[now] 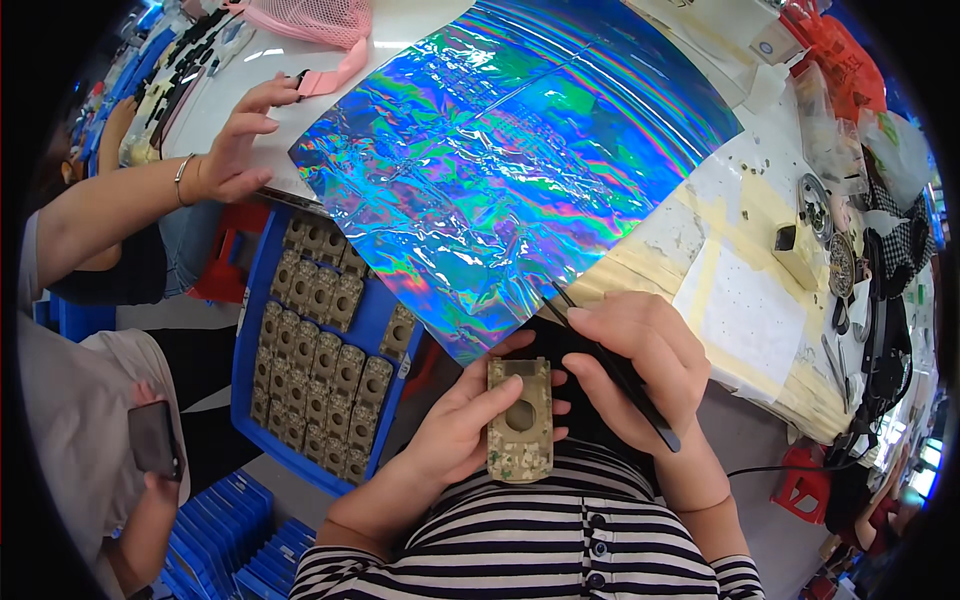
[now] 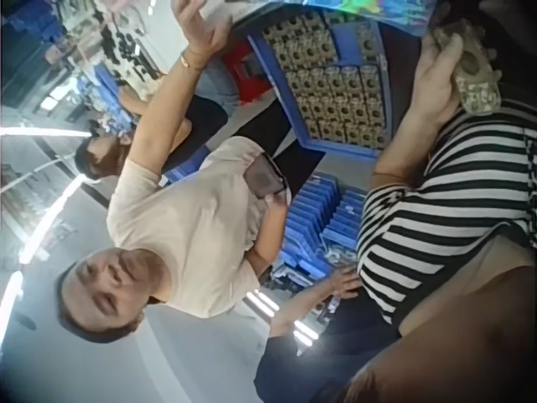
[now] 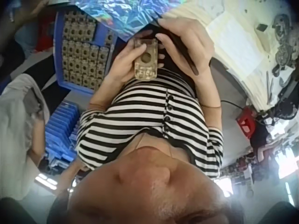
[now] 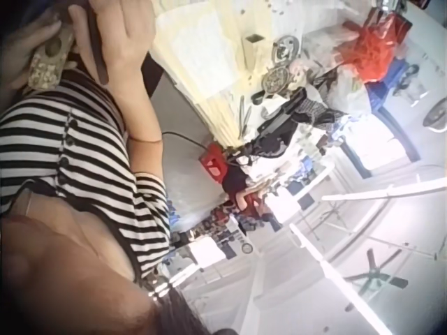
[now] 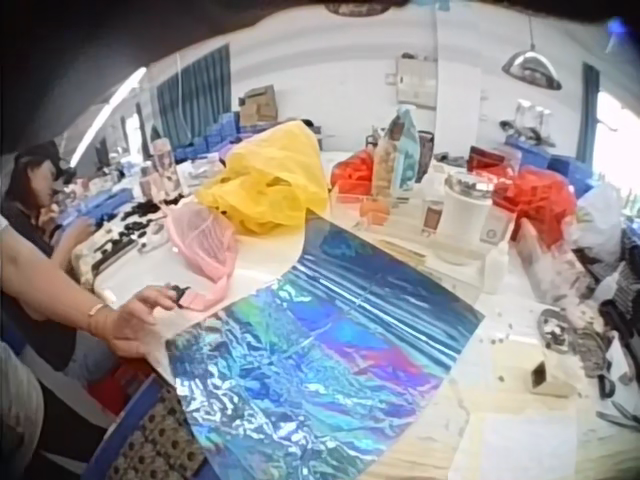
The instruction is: Apply adhesive or liquid detail to a plastic toy tank hull using a brush and tweezers.
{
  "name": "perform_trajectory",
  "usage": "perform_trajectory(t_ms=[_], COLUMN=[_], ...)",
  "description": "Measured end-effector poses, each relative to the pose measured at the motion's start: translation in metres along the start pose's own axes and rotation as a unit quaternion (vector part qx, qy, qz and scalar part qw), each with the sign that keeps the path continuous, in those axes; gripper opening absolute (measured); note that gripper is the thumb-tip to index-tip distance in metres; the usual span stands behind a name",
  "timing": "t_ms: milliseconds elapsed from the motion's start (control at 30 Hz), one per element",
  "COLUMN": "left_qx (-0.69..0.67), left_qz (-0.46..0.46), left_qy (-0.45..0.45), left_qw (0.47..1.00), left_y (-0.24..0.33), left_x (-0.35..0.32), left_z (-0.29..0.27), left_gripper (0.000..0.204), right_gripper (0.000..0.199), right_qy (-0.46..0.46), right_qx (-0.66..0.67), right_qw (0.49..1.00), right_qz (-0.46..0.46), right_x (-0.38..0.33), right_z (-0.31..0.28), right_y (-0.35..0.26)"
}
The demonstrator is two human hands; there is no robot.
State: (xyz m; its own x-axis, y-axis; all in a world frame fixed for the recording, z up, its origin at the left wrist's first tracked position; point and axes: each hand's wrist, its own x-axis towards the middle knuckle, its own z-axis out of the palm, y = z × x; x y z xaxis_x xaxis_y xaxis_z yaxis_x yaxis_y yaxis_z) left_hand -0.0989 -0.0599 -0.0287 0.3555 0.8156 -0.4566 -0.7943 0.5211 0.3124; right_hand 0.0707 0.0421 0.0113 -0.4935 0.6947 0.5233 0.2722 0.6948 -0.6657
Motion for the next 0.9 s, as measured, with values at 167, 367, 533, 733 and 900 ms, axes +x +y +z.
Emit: perform_trajectory(t_ms=[167, 367, 533, 733, 900], left_qx=[-0.011, -0.002, -0.033, -0.065, -0.045], left_qz=[0.033, 0.056, 0.086, 0.101, 0.104], left_qy=[0.056, 0.040, 0.021, 0.079, 0.087], left_qw=[0.998, 0.998, 0.996, 0.990, 0.990], left_y=[0.000, 0.005, 0.006, 0.010, 0.009], left_x=[0.005, 0.005, 0.008, 0.017, 0.020], left_z=[0.011, 0.012, 0.011, 0.020, 0.016], left_gripper=[0.043, 0.039, 0.040, 0.041, 0.039], right_gripper=[0.030, 0.032, 0.032, 0.033, 0.034], right_qy=[-0.001, 0.007, -0.001, -0.007, -0.012], right_qx=[-0.019, -0.014, -0.009, -0.009, -0.012], right_qw=[0.999, 1.000, 1.000, 1.000, 1.000], right_qz=[-0.033, -0.018, -0.016, -0.011, -0.005], right_x=[0.004, 0.005, 0.006, 0.008, 0.007], right_z=[0.007, 0.010, 0.011, 0.012, 0.013], right_y=[0.005, 0.009, 0.008, 0.008, 0.007])
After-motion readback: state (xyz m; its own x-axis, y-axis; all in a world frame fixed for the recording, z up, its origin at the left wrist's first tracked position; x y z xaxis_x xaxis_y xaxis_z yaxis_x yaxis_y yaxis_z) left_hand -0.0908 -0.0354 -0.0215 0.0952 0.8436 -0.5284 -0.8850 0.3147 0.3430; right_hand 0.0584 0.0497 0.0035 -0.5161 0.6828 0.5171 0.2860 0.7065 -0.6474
